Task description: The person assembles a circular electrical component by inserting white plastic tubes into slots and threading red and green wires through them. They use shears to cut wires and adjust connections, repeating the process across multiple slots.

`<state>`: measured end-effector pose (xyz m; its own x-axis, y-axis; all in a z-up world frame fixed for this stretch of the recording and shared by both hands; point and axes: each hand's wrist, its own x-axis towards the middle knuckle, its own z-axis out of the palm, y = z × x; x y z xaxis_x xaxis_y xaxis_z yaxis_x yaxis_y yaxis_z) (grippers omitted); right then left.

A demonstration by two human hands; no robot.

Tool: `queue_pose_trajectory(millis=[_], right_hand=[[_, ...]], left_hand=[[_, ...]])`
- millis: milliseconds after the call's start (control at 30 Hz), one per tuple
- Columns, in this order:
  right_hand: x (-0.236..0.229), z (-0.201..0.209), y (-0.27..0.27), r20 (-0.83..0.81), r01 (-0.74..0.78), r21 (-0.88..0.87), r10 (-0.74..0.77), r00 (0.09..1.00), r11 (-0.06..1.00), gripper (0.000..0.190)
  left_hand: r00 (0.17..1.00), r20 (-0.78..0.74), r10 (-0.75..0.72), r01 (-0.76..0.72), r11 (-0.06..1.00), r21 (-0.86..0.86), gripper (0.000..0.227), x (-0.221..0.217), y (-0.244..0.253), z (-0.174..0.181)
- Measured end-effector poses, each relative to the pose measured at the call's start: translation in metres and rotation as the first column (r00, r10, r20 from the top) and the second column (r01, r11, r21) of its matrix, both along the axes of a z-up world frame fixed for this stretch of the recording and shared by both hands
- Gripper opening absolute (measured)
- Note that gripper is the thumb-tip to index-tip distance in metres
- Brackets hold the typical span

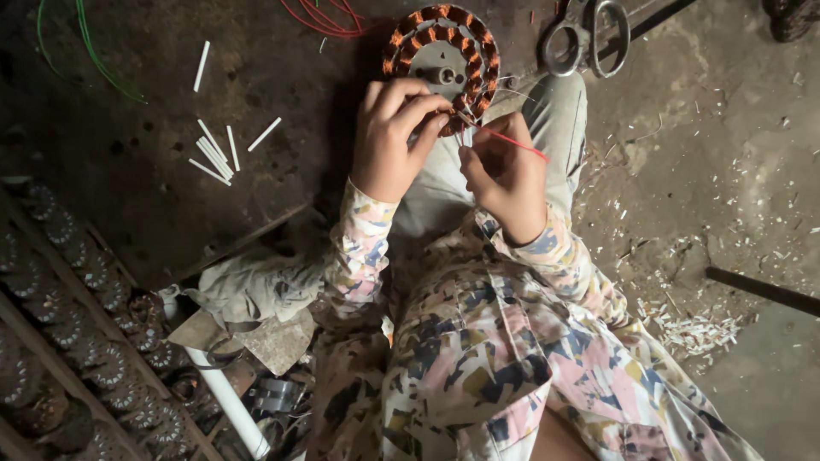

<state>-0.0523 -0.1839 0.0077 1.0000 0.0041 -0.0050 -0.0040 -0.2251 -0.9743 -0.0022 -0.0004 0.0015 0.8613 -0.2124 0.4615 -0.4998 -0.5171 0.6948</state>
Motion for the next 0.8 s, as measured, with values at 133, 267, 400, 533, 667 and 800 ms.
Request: queue_pose_trajectory(millis=[133, 267, 400, 533, 667, 800], right_hand=[[0.007, -0.002, -0.005, -0.078, -0.073, 0.245, 0.094, 0.992, 0.967, 0.028], [0.017, -0.006, -0.005, -0.088, -0.094, 0.291, 0.124, 0.988, 0.952, 0.029], [0.021, -0.004, -0.004, -0.125, -0.056, 0.238, 0.088, 0.988, 0.970, 0.028], [0.017, 0.001, 0.004, 0.025, -0.038, 0.107, 0.035, 0.999, 0.993, 0.024], [0.011, 0.005, 0.013, 0.047, 0.028, 0.003, -0.028, 0.999, 1.000, 0.023], [0.008, 0.010, 0.015, 0.088, 0.058, -0.041, -0.054, 0.995, 0.997, 0.023]], left_hand=[[1.000, 0.005, 0.000, 0.000, 1.000, -0.006, 0.014, 0.000, 0.001, 0.000], [1.000, -0.009, -0.004, 0.004, 1.000, -0.004, 0.014, 0.001, 0.002, -0.001], [0.999, -0.029, -0.018, 0.018, 1.000, -0.012, 0.016, 0.001, 0.005, -0.001], [0.999, -0.031, -0.011, 0.011, 1.000, -0.017, 0.018, 0.000, 0.007, -0.001], [0.999, -0.036, -0.013, 0.012, 1.000, -0.019, 0.020, 0.000, 0.008, 0.000], [0.999, -0.048, -0.008, 0.006, 0.999, -0.034, 0.020, -0.001, 0.007, 0.000]])
